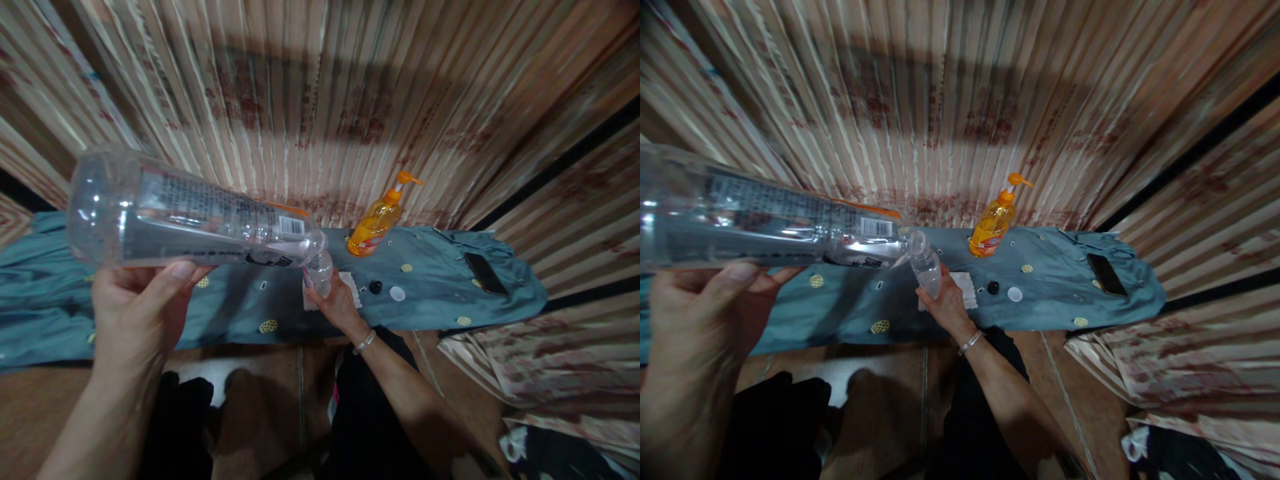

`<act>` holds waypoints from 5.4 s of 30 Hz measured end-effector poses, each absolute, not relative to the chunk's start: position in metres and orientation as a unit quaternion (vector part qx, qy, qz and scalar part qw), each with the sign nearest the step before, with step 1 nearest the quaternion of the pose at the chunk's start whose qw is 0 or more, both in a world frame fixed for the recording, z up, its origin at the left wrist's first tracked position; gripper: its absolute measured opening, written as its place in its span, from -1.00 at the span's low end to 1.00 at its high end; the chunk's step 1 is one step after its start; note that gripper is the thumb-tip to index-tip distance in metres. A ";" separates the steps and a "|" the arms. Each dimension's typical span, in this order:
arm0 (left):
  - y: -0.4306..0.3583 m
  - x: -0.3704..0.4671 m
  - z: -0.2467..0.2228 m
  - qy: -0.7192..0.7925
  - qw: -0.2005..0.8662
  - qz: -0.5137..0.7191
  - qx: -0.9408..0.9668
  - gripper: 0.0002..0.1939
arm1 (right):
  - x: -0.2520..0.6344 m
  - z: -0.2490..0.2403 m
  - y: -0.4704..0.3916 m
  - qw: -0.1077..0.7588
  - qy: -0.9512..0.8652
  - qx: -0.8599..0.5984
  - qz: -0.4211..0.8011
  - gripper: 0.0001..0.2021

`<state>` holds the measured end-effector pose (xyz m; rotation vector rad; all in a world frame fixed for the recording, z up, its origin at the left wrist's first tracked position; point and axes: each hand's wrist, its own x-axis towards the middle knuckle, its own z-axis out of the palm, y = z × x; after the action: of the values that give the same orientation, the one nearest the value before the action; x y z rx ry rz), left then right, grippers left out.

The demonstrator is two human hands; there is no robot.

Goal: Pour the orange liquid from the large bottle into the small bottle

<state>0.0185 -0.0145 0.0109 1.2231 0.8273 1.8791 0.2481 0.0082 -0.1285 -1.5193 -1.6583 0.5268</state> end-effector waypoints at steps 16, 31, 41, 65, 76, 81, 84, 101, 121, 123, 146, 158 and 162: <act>-0.015 0.020 0.010 0.331 0.366 0.732 0.470 -0.87 | 0.247 -0.127 0.008 0.402 -0.658 -0.601 0.211 -0.38; -0.014 0.021 0.012 0.305 0.383 0.735 0.469 -0.88 | 0.247 -0.127 0.007 0.400 -0.654 -0.607 0.208 -0.38; -0.013 0.019 0.009 0.291 0.387 0.737 0.472 -0.87 | 0.248 -0.129 0.008 0.403 -0.662 -0.598 0.205 -0.37; -0.013 0.021 0.011 0.313 0.386 0.724 0.478 -0.94 | 0.247 -0.126 0.008 0.406 -0.655 -0.600 0.214 -0.42; -0.013 0.023 0.011 0.301 0.397 0.733 0.463 -0.90 | 0.248 -0.130 0.008 0.414 -0.658 -0.596 0.201 -0.43; -0.013 0.024 0.011 0.298 0.399 0.732 0.465 -0.91 | 0.247 -0.128 0.008 0.407 -0.656 -0.603 0.201 -0.40; -0.013 0.024 0.012 0.295 0.405 0.730 0.465 -0.93 | 0.247 -0.127 0.008 0.405 -0.657 -0.603 0.203 -0.41; -0.018 0.027 0.014 0.334 0.449 0.718 0.415 -0.85 | 0.248 -0.127 0.009 0.398 -0.659 -0.603 0.210 -0.40; -0.025 0.034 0.018 0.332 0.448 0.717 0.418 -0.71 | 0.250 -0.133 0.012 0.408 -0.663 -0.594 0.201 -0.43; -0.023 0.034 0.018 0.339 0.446 0.720 0.410 -0.69 | 0.249 -0.133 0.012 0.409 -0.661 -0.596 0.202 -0.43; -0.016 0.032 0.016 0.352 0.442 0.699 0.439 -0.79 | 0.254 -0.131 0.010 0.385 -0.670 -0.597 0.217 -0.38; -0.018 0.036 0.018 0.364 0.416 0.701 0.450 -0.85 | 0.254 -0.133 0.011 0.402 -0.672 -0.582 0.220 -0.39; -0.017 0.034 0.017 0.355 0.407 0.703 0.462 -0.88 | 0.253 -0.133 0.011 0.414 -0.669 -0.580 0.212 -0.40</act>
<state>0.0339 -0.0174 0.0173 1.1643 0.8956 1.7734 0.2532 0.0106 -0.1334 -1.4574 -1.6823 0.5336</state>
